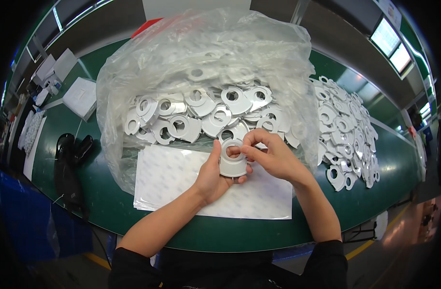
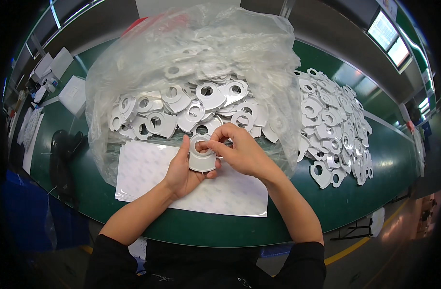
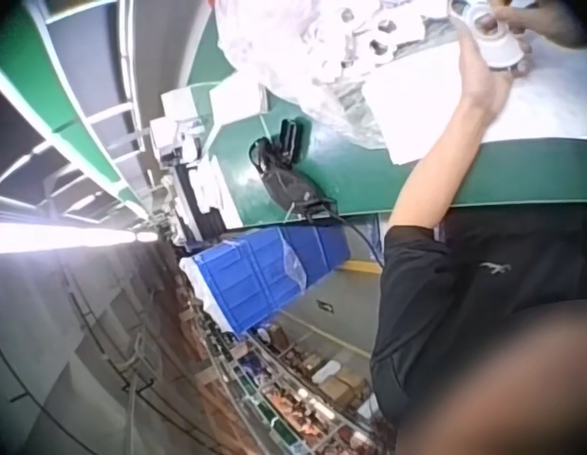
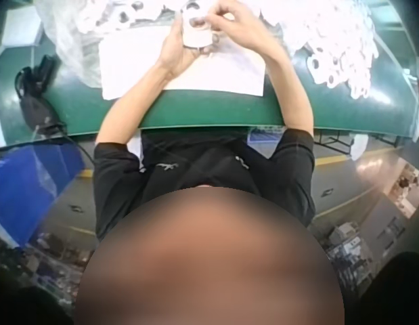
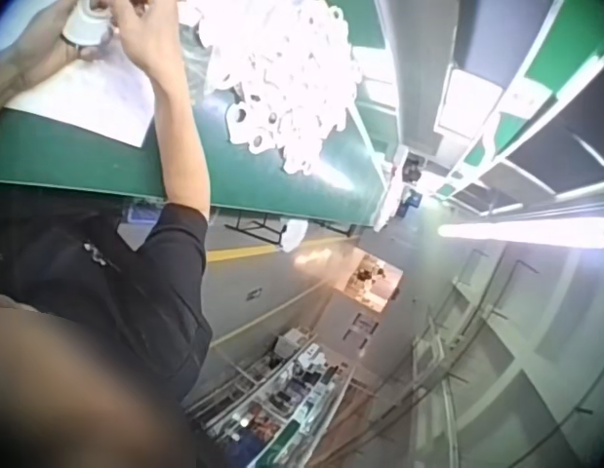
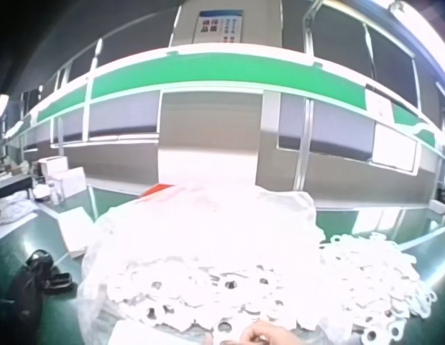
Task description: Applying small round adhesive labels to circular fixture components on an assembly line.
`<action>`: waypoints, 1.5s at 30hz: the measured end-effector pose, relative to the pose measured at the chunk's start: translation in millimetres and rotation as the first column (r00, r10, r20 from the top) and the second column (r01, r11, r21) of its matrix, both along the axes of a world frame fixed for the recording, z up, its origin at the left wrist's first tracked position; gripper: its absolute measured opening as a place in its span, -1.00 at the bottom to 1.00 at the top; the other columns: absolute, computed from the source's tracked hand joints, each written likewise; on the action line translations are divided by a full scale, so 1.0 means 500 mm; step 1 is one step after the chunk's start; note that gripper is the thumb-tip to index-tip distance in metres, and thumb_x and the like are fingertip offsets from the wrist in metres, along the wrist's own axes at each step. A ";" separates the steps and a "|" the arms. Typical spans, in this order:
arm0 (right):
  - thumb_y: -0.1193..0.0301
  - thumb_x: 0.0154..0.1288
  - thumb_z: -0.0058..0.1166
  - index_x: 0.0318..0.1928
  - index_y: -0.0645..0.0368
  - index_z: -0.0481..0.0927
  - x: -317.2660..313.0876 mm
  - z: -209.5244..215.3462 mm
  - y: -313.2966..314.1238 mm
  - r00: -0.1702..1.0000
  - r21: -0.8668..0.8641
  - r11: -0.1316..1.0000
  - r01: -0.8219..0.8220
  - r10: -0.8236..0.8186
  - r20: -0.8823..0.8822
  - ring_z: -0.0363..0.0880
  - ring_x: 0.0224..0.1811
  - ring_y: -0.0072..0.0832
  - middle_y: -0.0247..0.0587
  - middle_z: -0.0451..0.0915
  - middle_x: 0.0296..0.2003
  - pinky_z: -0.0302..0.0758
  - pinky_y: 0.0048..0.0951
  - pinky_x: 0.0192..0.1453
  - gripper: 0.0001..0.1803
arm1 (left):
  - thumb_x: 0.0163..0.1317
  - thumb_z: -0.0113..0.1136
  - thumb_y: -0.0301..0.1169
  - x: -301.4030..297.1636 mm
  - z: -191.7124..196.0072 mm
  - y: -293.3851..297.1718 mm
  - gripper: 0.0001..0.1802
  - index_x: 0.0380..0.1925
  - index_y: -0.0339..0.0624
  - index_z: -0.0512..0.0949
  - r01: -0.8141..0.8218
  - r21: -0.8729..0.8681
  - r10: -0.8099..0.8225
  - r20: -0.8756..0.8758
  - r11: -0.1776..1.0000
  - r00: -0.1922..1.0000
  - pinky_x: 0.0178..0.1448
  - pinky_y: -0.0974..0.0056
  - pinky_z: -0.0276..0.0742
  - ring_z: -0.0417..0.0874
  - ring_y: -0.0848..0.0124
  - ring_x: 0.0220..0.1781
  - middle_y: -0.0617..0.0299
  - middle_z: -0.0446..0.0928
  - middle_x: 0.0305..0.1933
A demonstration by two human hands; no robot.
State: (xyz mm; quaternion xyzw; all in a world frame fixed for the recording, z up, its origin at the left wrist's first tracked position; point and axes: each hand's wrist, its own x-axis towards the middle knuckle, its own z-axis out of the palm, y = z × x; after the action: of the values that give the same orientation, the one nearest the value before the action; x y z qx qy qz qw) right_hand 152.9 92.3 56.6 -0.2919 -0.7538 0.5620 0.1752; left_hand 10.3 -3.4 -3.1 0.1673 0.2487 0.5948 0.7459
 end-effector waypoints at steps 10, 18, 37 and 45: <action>0.43 0.25 0.09 -0.34 0.27 0.47 0.000 0.007 0.000 1.000 -0.031 0.999 -0.006 0.007 0.011 0.42 -0.38 -0.64 -0.35 0.47 -0.40 0.44 -0.59 -0.30 -0.85 | 0.36 -0.60 0.19 0.000 0.001 -0.001 -0.26 -0.02 -0.17 0.40 0.009 0.016 -0.009 0.014 1.000 1.000 -0.28 0.31 0.39 0.50 0.36 -0.20 0.13 0.44 -0.12; 0.43 0.25 0.09 -0.34 0.28 0.47 0.001 0.018 -0.003 0.999 -0.069 0.998 -0.002 0.005 0.052 0.42 -0.38 -0.62 -0.32 0.45 -0.39 0.45 -0.57 -0.30 -0.85 | 0.36 -0.61 0.19 0.000 0.002 -0.001 -0.28 -0.06 -0.14 0.41 0.013 0.000 -0.013 0.010 1.000 1.000 -0.29 0.29 0.39 0.51 0.34 -0.20 0.12 0.43 -0.11; 0.46 0.22 0.10 -0.34 0.24 0.44 -0.001 -0.011 -0.011 0.999 0.185 0.982 0.033 -0.032 -0.013 0.53 -0.47 -0.58 -0.30 0.43 -0.32 0.45 -0.58 -0.39 -0.87 | 0.36 -0.15 -0.30 0.002 0.013 -0.004 -0.75 -0.07 -0.17 0.37 -0.020 0.002 0.020 -0.078 1.000 0.997 -0.31 0.34 0.44 0.55 0.42 -0.20 0.19 0.47 -0.14; 0.41 0.15 0.16 -0.25 0.30 0.56 -0.001 0.019 -0.023 0.982 0.415 0.891 0.183 -0.186 -0.033 0.58 -0.44 -0.57 -0.24 0.59 -0.40 0.48 -0.56 -0.38 -0.79 | 0.32 -0.20 -0.38 0.000 0.018 -0.005 -0.76 -0.06 -0.12 0.36 -0.007 -0.030 0.003 -0.135 1.000 0.991 -0.31 0.36 0.41 0.53 0.44 -0.24 0.19 0.48 -0.18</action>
State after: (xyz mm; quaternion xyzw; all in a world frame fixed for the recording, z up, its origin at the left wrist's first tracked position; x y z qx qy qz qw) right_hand 152.4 80.7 66.3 -0.3204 -0.8257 0.3681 0.2829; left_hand 10.4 -6.2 5.9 0.1951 0.3080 0.5800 0.7285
